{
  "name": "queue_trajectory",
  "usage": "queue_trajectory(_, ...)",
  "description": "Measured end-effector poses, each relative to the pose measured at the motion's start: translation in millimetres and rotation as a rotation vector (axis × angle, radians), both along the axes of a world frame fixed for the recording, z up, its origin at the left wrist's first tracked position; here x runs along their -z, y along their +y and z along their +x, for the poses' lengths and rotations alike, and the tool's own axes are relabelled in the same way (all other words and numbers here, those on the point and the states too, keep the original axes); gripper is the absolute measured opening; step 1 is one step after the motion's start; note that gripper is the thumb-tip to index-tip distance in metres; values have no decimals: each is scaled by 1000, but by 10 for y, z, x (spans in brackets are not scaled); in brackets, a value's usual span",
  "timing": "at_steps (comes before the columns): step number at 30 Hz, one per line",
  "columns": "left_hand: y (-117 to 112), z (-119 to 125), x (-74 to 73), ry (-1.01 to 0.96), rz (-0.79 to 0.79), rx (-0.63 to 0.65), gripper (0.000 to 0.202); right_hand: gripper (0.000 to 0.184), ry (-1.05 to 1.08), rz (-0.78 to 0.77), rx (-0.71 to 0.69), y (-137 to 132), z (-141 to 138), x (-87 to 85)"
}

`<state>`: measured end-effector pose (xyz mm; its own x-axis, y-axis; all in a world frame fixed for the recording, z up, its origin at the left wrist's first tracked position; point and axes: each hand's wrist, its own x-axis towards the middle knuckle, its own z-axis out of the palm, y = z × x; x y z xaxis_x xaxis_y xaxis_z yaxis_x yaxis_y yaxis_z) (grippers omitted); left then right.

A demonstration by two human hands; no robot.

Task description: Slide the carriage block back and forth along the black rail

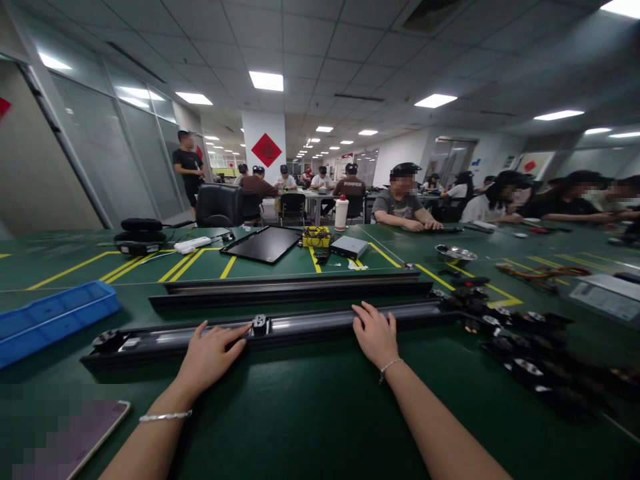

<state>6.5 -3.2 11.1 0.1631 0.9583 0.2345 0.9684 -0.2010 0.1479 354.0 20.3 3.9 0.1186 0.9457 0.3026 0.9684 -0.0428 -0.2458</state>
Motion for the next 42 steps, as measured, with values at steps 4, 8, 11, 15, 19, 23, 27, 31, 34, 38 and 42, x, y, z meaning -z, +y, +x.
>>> queue_trajectory(4,3,7,11,-3,13,-4,41,41,11,-7,-3,6,15,9)
queue_trajectory(8,-5,14,5,-17,12,4,40,42,23,-25,-12,9,23,-2)
queue_trajectory(11,-12,15,3,-23,19,9,39,42,24,-20,-13,16,21,-4)
queue_trajectory(15,-19,24,16,-34,44,21,38,42,11,-33,-12,23,20,-4)
queue_trajectory(19,-25,66,38,-59,83,41,36,43,13,-22,-13,15,19,0)
queue_trajectory(23,-25,106,48,-71,91,69,36,41,34,27,-16,19,16,25)
queue_trajectory(27,-25,119,36,-70,75,70,36,41,37,34,-15,32,19,43)
queue_trajectory(31,-35,130,15,-61,73,66,36,41,36,31,-15,29,18,39)
queue_trajectory(34,-40,134,15,-56,68,63,36,41,27,30,-16,24,14,36)
queue_trajectory(38,-37,128,24,-59,68,63,35,42,4,8,-5,22,15,29)
queue_trajectory(42,-35,128,23,-74,78,62,34,42,9,-17,-10,19,19,5)
